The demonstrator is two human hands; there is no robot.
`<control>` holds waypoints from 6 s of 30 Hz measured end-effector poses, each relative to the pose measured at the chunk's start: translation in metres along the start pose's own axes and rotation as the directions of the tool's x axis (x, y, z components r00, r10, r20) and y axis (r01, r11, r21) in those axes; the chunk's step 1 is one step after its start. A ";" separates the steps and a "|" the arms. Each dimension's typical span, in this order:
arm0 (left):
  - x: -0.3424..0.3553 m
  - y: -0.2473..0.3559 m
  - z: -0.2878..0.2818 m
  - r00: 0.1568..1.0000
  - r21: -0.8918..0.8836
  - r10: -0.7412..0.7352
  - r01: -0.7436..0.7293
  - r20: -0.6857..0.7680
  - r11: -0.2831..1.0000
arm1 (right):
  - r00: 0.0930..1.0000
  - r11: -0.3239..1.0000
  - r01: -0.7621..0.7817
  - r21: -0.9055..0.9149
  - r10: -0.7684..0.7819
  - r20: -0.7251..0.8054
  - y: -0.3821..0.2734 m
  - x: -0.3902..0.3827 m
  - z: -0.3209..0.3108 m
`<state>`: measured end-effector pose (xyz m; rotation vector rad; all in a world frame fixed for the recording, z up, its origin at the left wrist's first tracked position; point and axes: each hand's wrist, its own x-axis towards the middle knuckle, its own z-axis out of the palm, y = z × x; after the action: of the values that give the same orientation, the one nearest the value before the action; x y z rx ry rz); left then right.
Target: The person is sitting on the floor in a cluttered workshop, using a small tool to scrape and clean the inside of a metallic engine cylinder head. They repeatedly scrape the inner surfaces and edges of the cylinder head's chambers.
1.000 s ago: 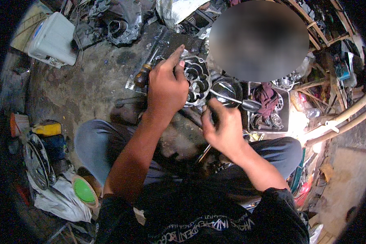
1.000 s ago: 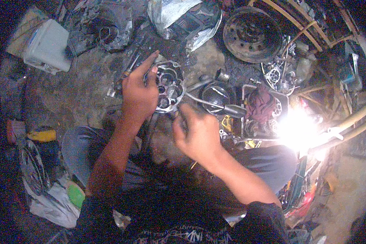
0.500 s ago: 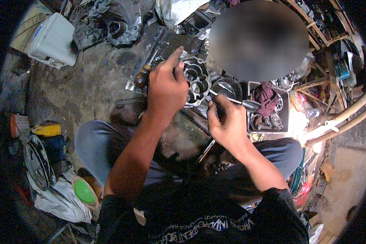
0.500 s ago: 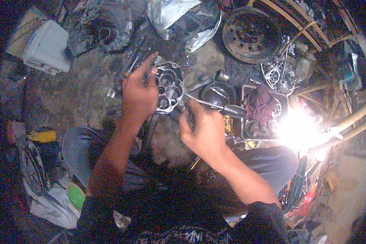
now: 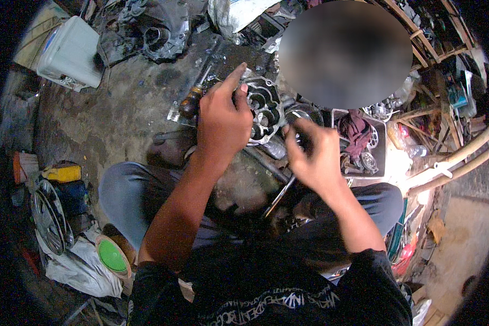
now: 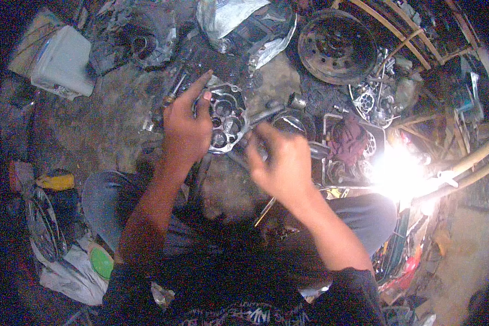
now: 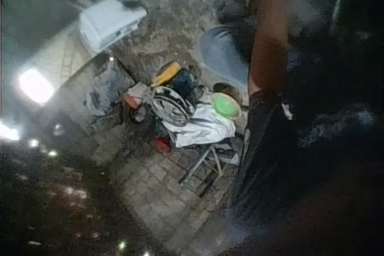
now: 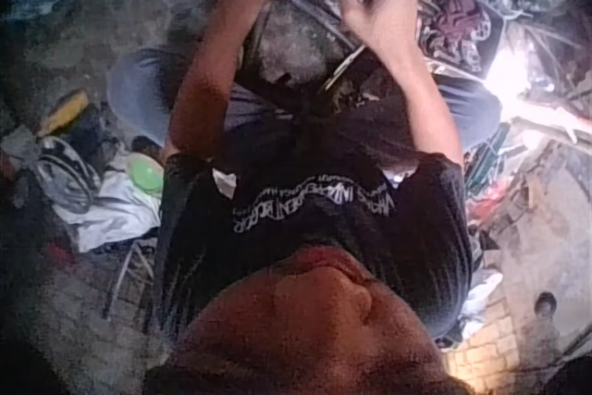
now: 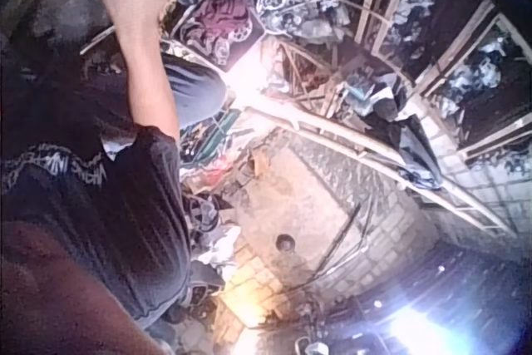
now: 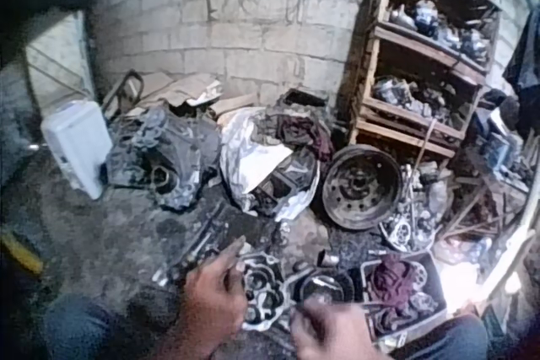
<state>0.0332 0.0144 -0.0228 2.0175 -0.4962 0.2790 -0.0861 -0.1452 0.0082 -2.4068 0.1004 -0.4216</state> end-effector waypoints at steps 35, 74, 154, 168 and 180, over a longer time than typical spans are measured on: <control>-0.001 0.004 -0.002 0.999 -0.021 0.032 -0.032 0.018 0.999 | 0.998 0.998 -0.056 -0.027 0.055 -0.036 0.012 0.006 0.006; 0.001 0.005 -0.006 0.994 0.038 -0.054 0.051 0.099 0.998 | 0.984 0.985 -0.164 -0.044 0.160 -0.085 0.022 0.024 0.008; -0.003 0.000 -0.001 0.994 -0.034 0.108 -0.107 0.006 0.994 | 0.986 0.980 -0.134 -0.149 0.146 0.074 0.005 0.030 -0.003; -0.004 -0.005 0.001 0.995 -0.040 0.104 -0.103 0.003 0.994 | 0.989 0.979 -0.103 -0.177 0.120 0.088 0.003 0.037 -0.003; -0.003 -0.002 0.000 0.995 -0.035 0.099 -0.099 0.015 0.994 | 0.998 0.979 -0.048 -0.198 0.054 0.027 -0.001 0.047 -0.003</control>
<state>0.0316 0.0157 -0.0254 1.9660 -0.6084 0.3125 -0.0426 -0.1553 0.0237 -2.5992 0.1975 -0.3633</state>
